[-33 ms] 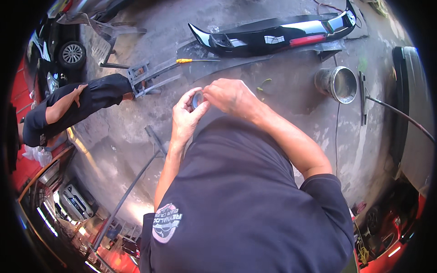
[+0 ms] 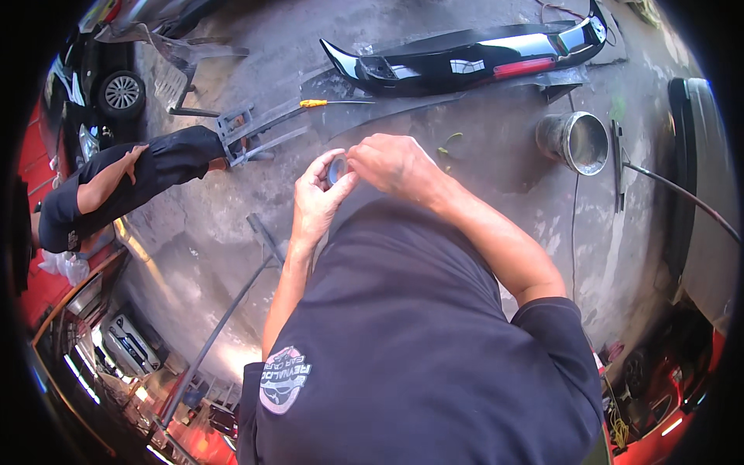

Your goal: The person works on a detached car bumper, connecting wires and applying red tape to the interior surface. They move around the garage to retrieve materials and return to the bumper to continue the repair.

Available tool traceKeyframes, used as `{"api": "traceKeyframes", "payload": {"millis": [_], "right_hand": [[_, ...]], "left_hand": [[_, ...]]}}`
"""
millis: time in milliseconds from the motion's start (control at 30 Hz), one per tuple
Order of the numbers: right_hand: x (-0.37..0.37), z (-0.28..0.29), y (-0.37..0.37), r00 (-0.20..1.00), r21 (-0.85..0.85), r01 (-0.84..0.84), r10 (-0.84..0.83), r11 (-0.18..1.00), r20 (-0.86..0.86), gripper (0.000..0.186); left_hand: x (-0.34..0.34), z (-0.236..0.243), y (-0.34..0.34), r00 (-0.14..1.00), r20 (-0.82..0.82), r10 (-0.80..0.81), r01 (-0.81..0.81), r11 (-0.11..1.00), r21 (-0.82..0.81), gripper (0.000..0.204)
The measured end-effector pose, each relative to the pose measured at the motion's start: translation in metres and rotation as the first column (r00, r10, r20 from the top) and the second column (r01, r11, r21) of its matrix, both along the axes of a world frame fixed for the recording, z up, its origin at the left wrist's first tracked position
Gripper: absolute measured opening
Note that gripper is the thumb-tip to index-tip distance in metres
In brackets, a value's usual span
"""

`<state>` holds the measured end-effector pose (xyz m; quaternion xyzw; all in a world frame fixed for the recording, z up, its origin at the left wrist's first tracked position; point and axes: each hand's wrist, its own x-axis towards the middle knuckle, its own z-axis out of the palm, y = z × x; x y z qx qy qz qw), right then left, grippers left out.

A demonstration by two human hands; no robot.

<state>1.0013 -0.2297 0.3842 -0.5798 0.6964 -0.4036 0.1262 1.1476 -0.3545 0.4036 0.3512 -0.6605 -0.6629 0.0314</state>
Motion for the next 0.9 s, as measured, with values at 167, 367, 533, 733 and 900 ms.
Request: {"api": "traceKeyframes", "payload": {"millis": [167,367,533,733,900], "right_hand": [[-0.007,-0.01,-0.014,0.992,0.049,0.103,-0.106,0.994,0.071,0.008],[-0.036,-0.019,-0.033,0.349,0.356,0.137,-0.381,0.925,0.856,0.018],[-0.045,-0.023,-0.066,0.585,0.29,0.116,-0.301,0.95,0.753,0.045],[-0.056,-0.06,-0.102,0.391,0.508,0.359,-0.62,0.783,0.68,0.026],[-0.066,-0.103,-0.104,0.586,0.565,0.439,-0.699,0.699,0.41,0.024]], "left_hand": [[-0.016,-0.005,-0.029,0.993,0.032,-0.113,0.11,0.991,0.072,0.05],[-0.045,-0.037,-0.084,0.982,-0.048,-0.184,0.179,0.81,0.558,0.051],[-0.08,-0.063,-0.123,0.985,-0.158,-0.067,0.172,0.436,0.883,0.044],[-0.114,-0.118,-0.15,0.99,-0.053,-0.132,0.109,0.461,0.881,0.043],[-0.126,-0.164,-0.157,0.984,0.086,-0.153,0.078,0.819,0.569,0.04]]}}
